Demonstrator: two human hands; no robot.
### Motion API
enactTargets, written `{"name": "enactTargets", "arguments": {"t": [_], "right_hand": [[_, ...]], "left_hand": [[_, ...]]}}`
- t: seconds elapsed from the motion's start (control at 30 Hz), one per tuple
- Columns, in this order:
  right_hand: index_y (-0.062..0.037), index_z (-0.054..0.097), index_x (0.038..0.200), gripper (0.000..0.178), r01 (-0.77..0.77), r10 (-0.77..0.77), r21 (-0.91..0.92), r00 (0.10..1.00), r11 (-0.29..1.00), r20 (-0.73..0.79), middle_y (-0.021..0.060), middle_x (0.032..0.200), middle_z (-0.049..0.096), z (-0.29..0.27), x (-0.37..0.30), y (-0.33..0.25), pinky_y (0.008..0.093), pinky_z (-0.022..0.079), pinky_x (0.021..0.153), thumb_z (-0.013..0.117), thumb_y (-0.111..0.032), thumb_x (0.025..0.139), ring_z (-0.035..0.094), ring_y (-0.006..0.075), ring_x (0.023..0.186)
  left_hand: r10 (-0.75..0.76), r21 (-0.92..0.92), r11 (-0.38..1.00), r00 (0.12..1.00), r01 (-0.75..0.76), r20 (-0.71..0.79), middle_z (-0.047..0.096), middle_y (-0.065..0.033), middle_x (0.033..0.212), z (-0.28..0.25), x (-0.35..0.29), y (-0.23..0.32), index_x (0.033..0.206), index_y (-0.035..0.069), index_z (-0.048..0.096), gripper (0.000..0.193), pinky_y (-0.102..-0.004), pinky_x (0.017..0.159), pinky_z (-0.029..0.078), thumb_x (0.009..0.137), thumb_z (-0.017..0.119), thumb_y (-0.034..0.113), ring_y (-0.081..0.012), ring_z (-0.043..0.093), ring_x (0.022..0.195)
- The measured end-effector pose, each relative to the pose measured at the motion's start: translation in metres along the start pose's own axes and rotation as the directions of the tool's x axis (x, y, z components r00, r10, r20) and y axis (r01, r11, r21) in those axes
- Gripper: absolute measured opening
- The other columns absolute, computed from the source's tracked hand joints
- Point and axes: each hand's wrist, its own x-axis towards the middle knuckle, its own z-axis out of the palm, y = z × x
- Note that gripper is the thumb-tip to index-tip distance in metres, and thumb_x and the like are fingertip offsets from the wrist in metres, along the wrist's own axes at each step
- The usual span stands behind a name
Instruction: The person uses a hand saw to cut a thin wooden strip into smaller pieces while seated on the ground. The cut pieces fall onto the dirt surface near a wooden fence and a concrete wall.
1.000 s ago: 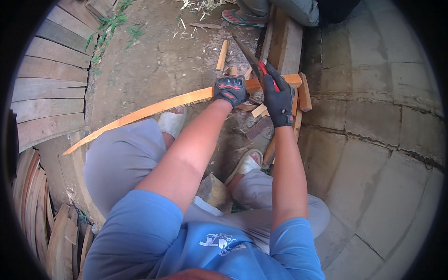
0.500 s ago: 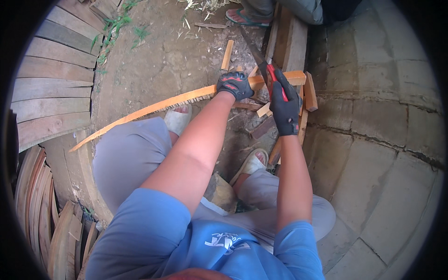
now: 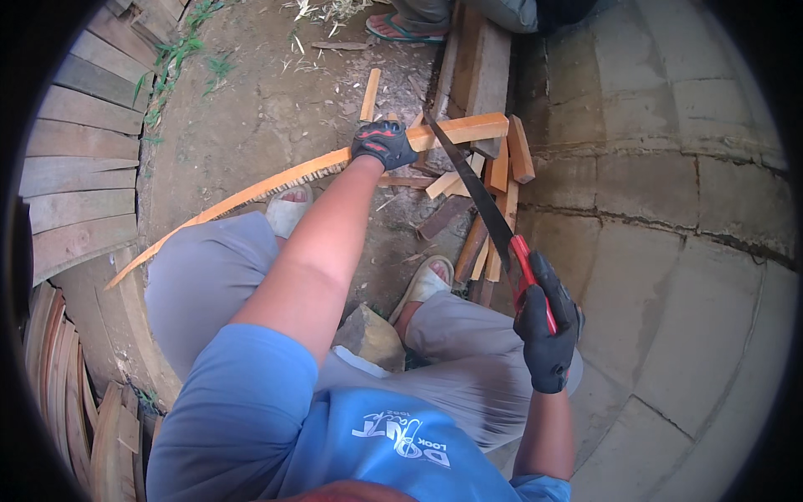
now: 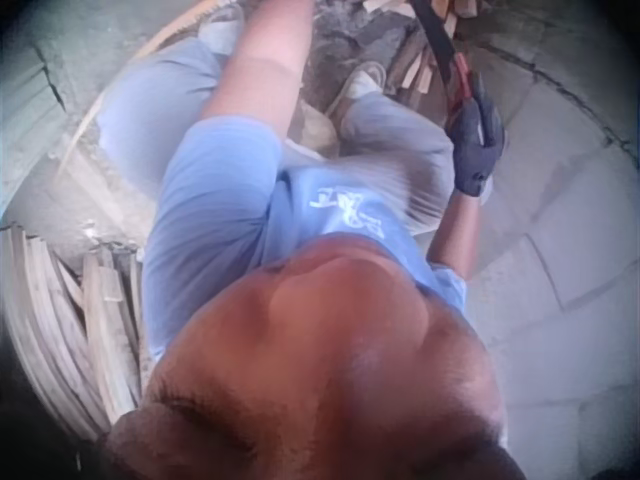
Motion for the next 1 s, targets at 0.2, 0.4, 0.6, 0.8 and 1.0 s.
{"name": "enactTargets", "arguments": {"t": [0.2, 0.4, 0.6, 0.8, 1.0], "right_hand": [[-0.0049, 0.071, 0.141, 0.040, 0.123, -0.123, 0.004, 0.992, 0.992, 0.010, 0.0099, 0.110, 0.079, 0.027, 0.030, 0.000, 0.0306, 0.056, 0.081, 0.064, -0.020, 0.105, 0.067, 0.0120, 0.081], [-0.0081, 0.075, 0.135, 0.036, 0.289, -0.289, 0.036, 0.957, 0.957, -0.016, 0.0160, 0.119, 0.080, 0.096, 0.121, -0.012, 0.0369, 0.055, 0.099, 0.066, -0.021, 0.103, 0.075, 0.0216, 0.113], [-0.0089, 0.078, 0.130, 0.036, 0.191, -0.191, 0.107, 0.981, 0.976, -0.015, 0.0145, 0.114, 0.081, 0.124, 0.175, -0.021, 0.0343, 0.055, 0.097, 0.069, -0.026, 0.100, 0.075, 0.0204, 0.104], [-0.0073, 0.078, 0.131, 0.039, 0.260, -0.259, 0.060, 0.965, 0.964, -0.025, 0.0141, 0.111, 0.081, 0.133, 0.192, -0.015, 0.0331, 0.055, 0.097, 0.069, -0.029, 0.100, 0.075, 0.0198, 0.102], [-0.0059, 0.077, 0.132, 0.041, 0.236, -0.235, 0.086, 0.972, 0.968, -0.021, 0.0138, 0.106, 0.080, 0.132, 0.195, -0.020, 0.0326, 0.057, 0.090, 0.068, -0.030, 0.100, 0.075, 0.0186, 0.098]], "left_hand": [[0.086, 0.044, 0.996, 0.991, -0.082, -0.100, 0.076, -0.0169, 0.127, 0.019, 0.006, -0.008, 0.128, 0.009, 0.075, 0.057, -0.0443, 0.102, 0.058, 0.084, 0.075, 0.046, -0.0326, 0.074, 0.118], [0.102, 0.041, 0.994, 0.982, -0.097, -0.159, 0.078, -0.0153, 0.122, 0.034, 0.007, -0.009, 0.123, 0.011, 0.077, 0.050, -0.0438, 0.097, 0.060, 0.084, 0.076, 0.042, -0.0309, 0.076, 0.113], [0.107, 0.025, 0.994, 0.978, -0.104, -0.180, 0.078, -0.0159, 0.121, 0.034, 0.008, -0.010, 0.122, 0.011, 0.077, 0.048, -0.0440, 0.096, 0.060, 0.083, 0.076, 0.040, -0.0309, 0.076, 0.113], [0.096, 0.046, 0.995, 0.978, -0.089, -0.187, 0.078, -0.0155, 0.120, 0.031, 0.005, -0.007, 0.122, 0.012, 0.077, 0.047, -0.0430, 0.097, 0.059, 0.084, 0.076, 0.039, -0.0306, 0.075, 0.114], [0.109, 0.073, 0.993, 0.965, -0.094, -0.239, 0.078, -0.0149, 0.120, 0.040, 0.003, -0.006, 0.120, 0.012, 0.076, 0.043, -0.0442, 0.096, 0.059, 0.086, 0.074, 0.037, -0.0294, 0.075, 0.112]]}}
